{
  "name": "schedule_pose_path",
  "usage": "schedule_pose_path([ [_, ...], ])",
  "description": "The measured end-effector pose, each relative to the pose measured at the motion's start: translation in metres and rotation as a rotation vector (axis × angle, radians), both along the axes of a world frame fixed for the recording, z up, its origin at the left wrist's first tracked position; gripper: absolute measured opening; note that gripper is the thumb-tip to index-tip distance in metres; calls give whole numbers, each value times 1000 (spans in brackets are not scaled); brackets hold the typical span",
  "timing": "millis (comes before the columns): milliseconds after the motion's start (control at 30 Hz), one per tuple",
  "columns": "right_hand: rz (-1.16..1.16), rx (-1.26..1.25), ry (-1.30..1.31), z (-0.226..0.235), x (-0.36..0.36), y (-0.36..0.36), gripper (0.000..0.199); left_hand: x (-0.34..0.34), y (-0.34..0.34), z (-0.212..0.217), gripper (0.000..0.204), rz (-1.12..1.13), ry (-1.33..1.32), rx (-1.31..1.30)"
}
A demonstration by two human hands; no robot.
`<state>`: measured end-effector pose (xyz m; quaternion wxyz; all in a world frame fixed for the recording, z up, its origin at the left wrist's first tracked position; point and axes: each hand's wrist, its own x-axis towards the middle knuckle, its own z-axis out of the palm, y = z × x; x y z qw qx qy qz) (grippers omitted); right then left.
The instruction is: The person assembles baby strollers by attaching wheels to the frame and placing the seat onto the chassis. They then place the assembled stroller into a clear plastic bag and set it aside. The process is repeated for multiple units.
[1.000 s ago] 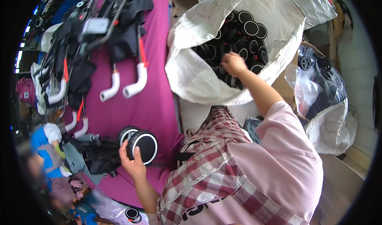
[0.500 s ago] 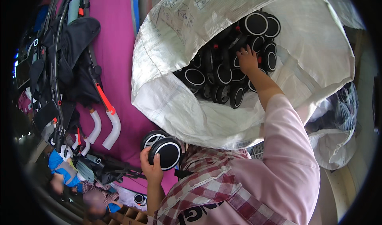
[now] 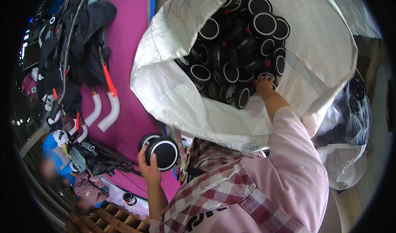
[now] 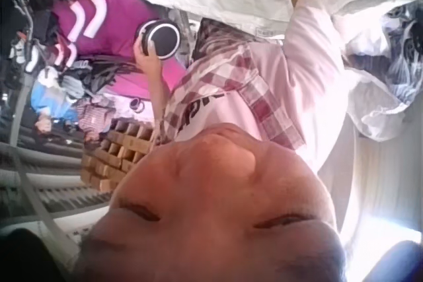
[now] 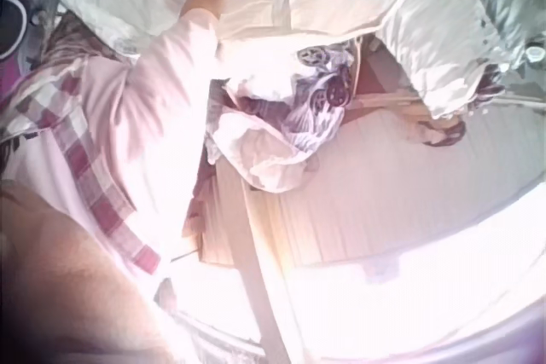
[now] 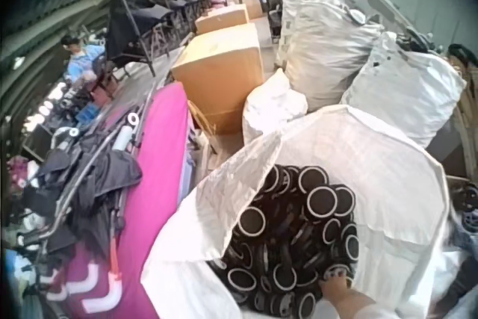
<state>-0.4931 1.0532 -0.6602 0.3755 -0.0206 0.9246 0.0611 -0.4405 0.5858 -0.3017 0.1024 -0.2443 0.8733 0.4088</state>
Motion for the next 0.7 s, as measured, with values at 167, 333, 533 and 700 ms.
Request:
schedule_pose_path([
  [167,-11,69,-179,-12,45,23,36,69,19,-38,38,-24,113,101],
  [333,-63,-119,-135,30,43,5,39,156,21,-35,38,97,-25,66],
  [533,-353,-741,250,173,-62,-95,44,208,22,-5,38,413,-2,-69],
  [700,352,-1196,740,297,-76,-213,31,253,30,15,43,649,160,47],
])
